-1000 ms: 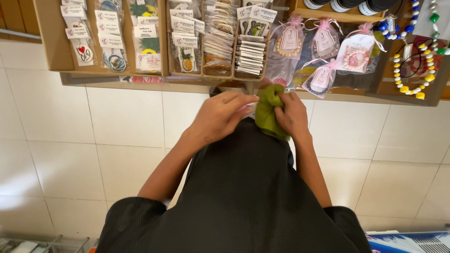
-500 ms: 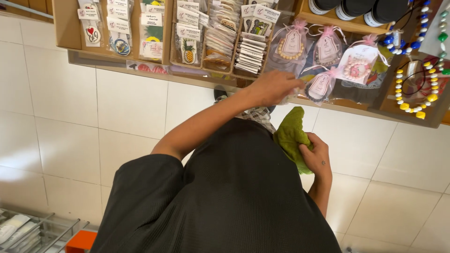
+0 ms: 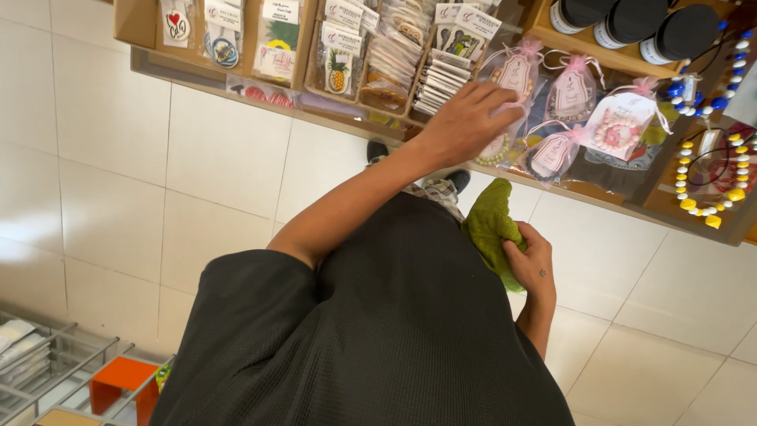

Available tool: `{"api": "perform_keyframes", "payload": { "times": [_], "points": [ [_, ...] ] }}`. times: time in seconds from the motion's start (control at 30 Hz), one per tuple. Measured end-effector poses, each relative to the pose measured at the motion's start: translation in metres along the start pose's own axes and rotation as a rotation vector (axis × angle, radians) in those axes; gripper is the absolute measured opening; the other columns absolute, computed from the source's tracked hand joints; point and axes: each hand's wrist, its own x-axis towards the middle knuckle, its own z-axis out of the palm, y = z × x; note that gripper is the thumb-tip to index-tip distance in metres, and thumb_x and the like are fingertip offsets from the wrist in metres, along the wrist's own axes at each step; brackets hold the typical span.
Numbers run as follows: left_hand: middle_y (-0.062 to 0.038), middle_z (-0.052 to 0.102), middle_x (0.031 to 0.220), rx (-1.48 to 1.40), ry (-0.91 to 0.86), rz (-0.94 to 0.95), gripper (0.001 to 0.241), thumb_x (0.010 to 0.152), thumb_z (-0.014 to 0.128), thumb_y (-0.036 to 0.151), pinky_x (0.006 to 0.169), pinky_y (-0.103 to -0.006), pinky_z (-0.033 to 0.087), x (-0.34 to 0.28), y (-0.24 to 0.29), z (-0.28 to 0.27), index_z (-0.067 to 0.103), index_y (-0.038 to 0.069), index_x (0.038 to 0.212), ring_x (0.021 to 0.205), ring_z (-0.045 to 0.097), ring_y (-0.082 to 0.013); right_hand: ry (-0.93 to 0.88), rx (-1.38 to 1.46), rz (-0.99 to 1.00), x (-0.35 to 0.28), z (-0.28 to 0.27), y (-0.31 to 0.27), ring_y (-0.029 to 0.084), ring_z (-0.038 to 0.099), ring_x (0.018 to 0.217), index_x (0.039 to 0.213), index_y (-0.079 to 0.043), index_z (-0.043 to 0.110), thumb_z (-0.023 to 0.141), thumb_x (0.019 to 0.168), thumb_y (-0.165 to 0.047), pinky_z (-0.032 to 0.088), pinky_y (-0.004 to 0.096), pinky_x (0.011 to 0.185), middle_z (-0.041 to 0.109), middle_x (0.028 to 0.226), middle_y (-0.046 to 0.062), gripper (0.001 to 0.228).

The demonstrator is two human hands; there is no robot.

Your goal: Wiping down a retail display shelf with a cloth and organizing souvenir items.

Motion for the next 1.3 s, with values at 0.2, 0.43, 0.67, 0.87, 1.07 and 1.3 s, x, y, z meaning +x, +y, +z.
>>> {"api": "perform_keyframes", "payload": {
  "times": [0.2,0.43,0.67,0.87,1.07,1.3],
  "points": [
    [-0.010,0.063,0.122,0.236,-0.072,-0.168,0.017,0.104,0.071,0.015,0.103,-0.0412,0.047,-0.086,-0.044,-0.003,0.073,0.008,0.119,0.118,0.056,-0.0257,0.017,0.035,-0.033,0.005,0.008,0.004,0.018,0.066,0.088,0.117,0.002,0.070,0.063,0.084,-0.004,0.054,0.032,0.083,0.073,0.096,0.012,0.035],
    [-0.008,0.061,0.114,0.317,0.001,-0.114,0.012,0.091,0.070,0.007,0.100,-0.0432,0.047,-0.078,-0.049,-0.041,0.069,0.006,0.104,0.115,0.056,-0.0271,0.010,0.004,-0.061,0.015,0.014,-0.014,0.019,0.068,0.090,0.118,0.002,0.070,0.063,0.082,-0.005,0.055,0.032,0.085,0.074,0.099,0.012,0.036],
    [-0.008,0.060,0.107,0.310,-0.014,-0.099,0.007,0.090,0.070,0.005,0.097,-0.0426,0.046,-0.080,-0.053,-0.041,0.067,0.006,0.096,0.110,0.057,-0.0266,0.033,0.002,0.009,0.015,0.022,-0.016,0.019,0.067,0.087,0.118,0.002,0.070,0.063,0.083,-0.006,0.055,0.032,0.083,0.074,0.097,0.013,0.037],
    [-0.005,0.062,0.104,0.289,0.018,-0.072,0.008,0.090,0.071,0.005,0.097,-0.0411,0.047,-0.083,-0.058,-0.036,0.072,0.009,0.096,0.109,0.057,-0.0250,0.048,0.033,-0.007,0.017,0.025,-0.016,0.019,0.067,0.087,0.117,0.002,0.070,0.063,0.083,-0.006,0.055,0.032,0.082,0.073,0.098,0.013,0.035],
    [-0.002,0.066,0.103,0.219,0.040,-0.114,0.005,0.090,0.074,0.009,0.096,-0.0412,0.046,-0.075,-0.059,-0.042,0.073,0.010,0.095,0.108,0.058,-0.0246,0.038,0.022,-0.056,0.023,0.021,-0.025,0.020,0.067,0.089,0.116,0.002,0.070,0.064,0.083,-0.005,0.054,0.033,0.083,0.073,0.099,0.013,0.034],
    [-0.002,0.066,0.100,0.241,0.001,-0.149,0.007,0.094,0.077,0.015,0.098,-0.0418,0.046,-0.074,-0.066,-0.034,0.074,0.010,0.095,0.109,0.058,-0.0255,0.010,-0.026,-0.107,0.028,0.018,-0.033,0.024,0.068,0.091,0.115,0.002,0.069,0.064,0.083,-0.006,0.054,0.035,0.085,0.072,0.100,0.015,0.033]
  ]
}}
